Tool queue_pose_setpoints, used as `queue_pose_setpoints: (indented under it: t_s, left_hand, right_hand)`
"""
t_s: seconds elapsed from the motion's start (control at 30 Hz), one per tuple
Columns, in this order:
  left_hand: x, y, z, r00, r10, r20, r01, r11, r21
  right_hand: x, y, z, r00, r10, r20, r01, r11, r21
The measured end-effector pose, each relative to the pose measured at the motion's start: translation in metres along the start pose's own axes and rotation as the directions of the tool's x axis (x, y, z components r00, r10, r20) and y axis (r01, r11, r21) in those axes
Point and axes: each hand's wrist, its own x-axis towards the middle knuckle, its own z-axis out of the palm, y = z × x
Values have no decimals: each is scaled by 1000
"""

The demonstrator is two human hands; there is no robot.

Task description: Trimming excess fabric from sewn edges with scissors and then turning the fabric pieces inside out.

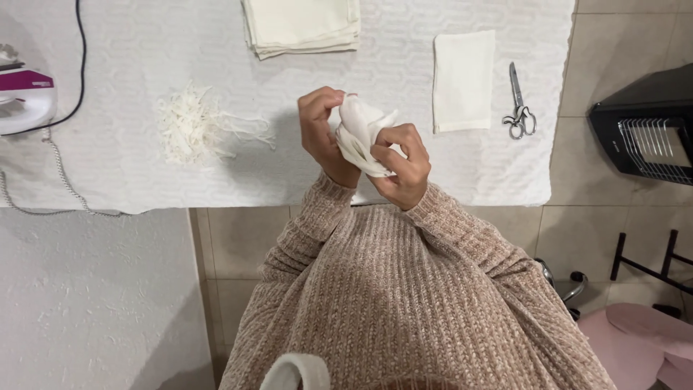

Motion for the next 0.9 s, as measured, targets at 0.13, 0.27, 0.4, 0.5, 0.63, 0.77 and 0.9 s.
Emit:
queue_pose_setpoints:
  t_s: [0.13,0.27,0.4,0.5,0.63,0.77,0.9]
  left_hand:
    - [12,15,4,999,-52,6,52,982,-182]
    - [-2,-12,1,987,149,-55,-155,980,-125]
    - [4,4,7,983,184,-27,-185,951,-246]
    - [-3,4,13,991,132,-9,-129,946,-298]
    - [-25,-13,14,993,121,9,-112,941,-318]
    - [-16,-3,11,985,160,59,-128,922,-364]
    - [1,9,5,983,173,68,-150,954,-261]
  right_hand:
    - [-22,12,3,981,190,39,-194,966,170]
    - [-6,6,-5,972,235,16,-235,958,165]
    - [-5,7,-6,983,183,-13,-182,982,53]
    - [-22,17,-5,976,219,8,-219,976,18]
    - [-21,18,-10,916,389,99,-396,916,59]
    - [-12,19,-18,913,388,125,-395,918,36]
    - [-3,12,-22,884,447,136,-454,891,21]
